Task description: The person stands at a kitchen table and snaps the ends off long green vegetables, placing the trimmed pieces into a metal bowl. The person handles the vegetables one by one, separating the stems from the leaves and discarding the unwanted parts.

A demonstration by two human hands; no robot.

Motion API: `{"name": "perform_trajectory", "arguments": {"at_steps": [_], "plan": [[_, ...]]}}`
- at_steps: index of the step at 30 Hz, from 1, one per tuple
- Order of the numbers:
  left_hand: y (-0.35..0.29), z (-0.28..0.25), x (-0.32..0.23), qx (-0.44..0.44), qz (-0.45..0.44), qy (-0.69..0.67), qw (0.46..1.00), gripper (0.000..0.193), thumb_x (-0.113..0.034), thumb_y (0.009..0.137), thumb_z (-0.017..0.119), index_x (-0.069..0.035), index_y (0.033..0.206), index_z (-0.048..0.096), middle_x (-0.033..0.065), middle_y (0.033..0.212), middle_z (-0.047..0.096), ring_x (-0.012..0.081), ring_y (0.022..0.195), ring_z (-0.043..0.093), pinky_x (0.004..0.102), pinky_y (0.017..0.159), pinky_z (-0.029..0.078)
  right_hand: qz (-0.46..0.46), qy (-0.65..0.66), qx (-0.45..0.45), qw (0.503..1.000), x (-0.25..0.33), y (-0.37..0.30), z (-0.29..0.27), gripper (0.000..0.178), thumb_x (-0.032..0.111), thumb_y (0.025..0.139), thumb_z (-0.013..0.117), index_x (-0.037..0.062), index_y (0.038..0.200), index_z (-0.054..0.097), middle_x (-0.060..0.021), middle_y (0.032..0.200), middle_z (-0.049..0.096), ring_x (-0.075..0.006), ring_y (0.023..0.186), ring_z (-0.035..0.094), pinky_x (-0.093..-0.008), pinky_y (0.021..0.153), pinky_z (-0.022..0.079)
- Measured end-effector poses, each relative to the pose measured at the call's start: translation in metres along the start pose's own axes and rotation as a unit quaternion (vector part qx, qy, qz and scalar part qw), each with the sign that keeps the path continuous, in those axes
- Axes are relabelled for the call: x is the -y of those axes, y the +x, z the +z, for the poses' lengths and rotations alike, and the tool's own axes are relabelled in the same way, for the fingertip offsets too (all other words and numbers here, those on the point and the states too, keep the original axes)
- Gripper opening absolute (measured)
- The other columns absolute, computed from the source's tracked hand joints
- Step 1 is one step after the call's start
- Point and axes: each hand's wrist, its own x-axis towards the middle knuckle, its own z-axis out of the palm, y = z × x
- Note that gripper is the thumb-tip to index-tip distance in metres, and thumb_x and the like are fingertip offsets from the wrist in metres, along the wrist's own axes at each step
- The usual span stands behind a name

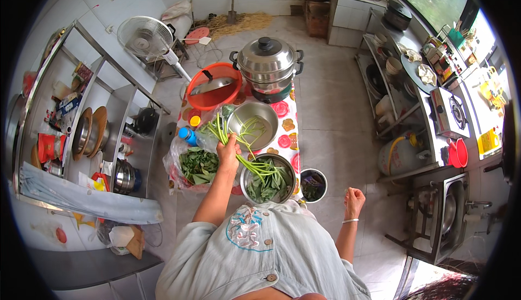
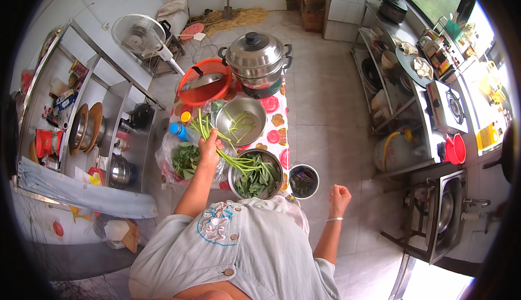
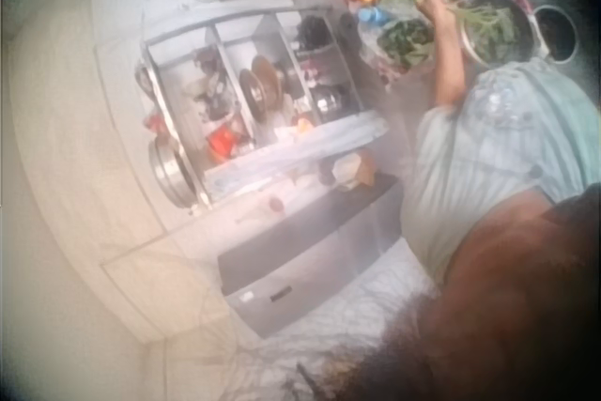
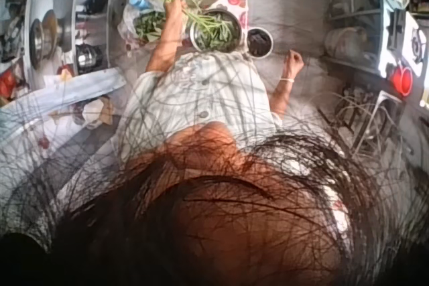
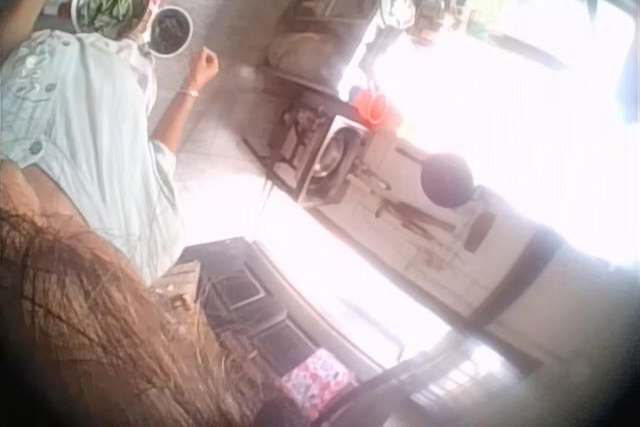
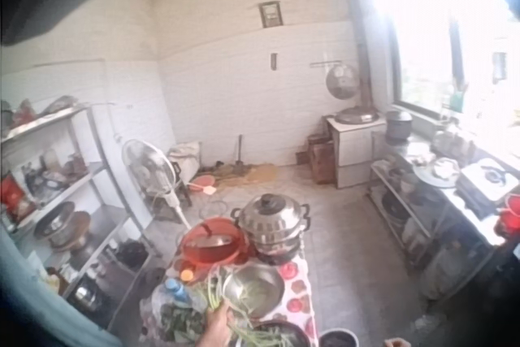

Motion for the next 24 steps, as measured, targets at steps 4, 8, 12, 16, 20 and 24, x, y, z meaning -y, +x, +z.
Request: {"name": "perform_trajectory", "arguments": {"at_steps": [4,8,12,16,20,24], "plan": [[0.06,-0.004,0.013,-0.014,-0.055,0.012,0.998,0.011,-0.009,0.083,0.058,-0.01,0.08,0.048,0.003,0.074,0.054,0.006,0.045,0.037,0.0211,0.038,0.03,-0.021,-0.032,-0.021,0.999,-0.005,-0.007,-0.008,0.016,0.007,0.081,0.059,0.0049,0.067,0.051,0.0024,0.053,0.048,-0.0044,0.042,0.041,-0.0181,0.037,0.03],[0.11,-0.018,0.03,0.0,-0.133,0.069,0.989,0.007,-0.007,0.083,0.057,-0.007,0.079,0.05,0.0061,0.07,0.055,0.0063,0.043,0.037,0.0209,0.037,0.031,-0.047,-0.067,-0.016,0.997,-0.018,-0.01,-0.001,0.015,0.008,0.08,0.062,0.0026,0.068,0.054,0.0022,0.054,0.05,-0.0043,0.044,0.042,-0.0183,0.039,0.032],[0.11,-0.02,0.038,0.022,-0.204,0.089,0.975,0.007,-0.009,0.081,0.059,-0.004,0.085,0.055,0.0049,0.067,0.054,0.0057,0.042,0.037,0.0209,0.037,0.031,-0.123,-0.138,-0.018,0.983,-0.034,-0.004,0.007,0.018,0.009,0.08,0.063,0.0029,0.066,0.054,0.0022,0.053,0.049,-0.0046,0.042,0.042,-0.0188,0.038,0.032],[0.075,-0.013,0.022,0.083,-0.158,0.074,0.981,0.023,-0.023,0.085,0.058,-0.001,0.093,0.054,0.0039,0.074,0.053,0.0043,0.046,0.035,0.0199,0.043,0.031,-0.176,-0.307,-0.014,0.935,-0.033,0.004,0.021,0.017,0.013,0.075,0.063,-0.0015,0.068,0.059,-0.0058,0.059,0.057,-0.016,0.053,0.053,-0.0299,0.051,0.043],[0.041,-0.007,0.001,0.181,-0.12,0.011,0.976,0.046,-0.045,0.084,0.056,-0.002,0.098,0.054,0.0044,0.082,0.053,0.0048,0.052,0.036,0.0207,0.049,0.034,-0.258,-0.532,0.029,0.806,-0.036,0.022,0.037,0.018,0.016,0.072,0.063,-0.0013,0.066,0.06,-0.0153,0.072,0.061,-0.0316,0.066,0.059,-0.0387,0.061,0.048],[0.002,0.007,-0.015,0.25,-0.102,-0.038,0.962,0.05,-0.042,0.086,0.053,0.003,0.109,0.051,0.0058,0.087,0.052,0.0073,0.059,0.041,0.0215,0.054,0.037,-0.211,-0.647,0.04,0.732,-0.044,0.038,0.049,0.015,0.016,0.072,0.063,0.0016,0.07,0.059,-0.0151,0.084,0.059,-0.0324,0.075,0.06,-0.0401,0.066,0.05]]}}
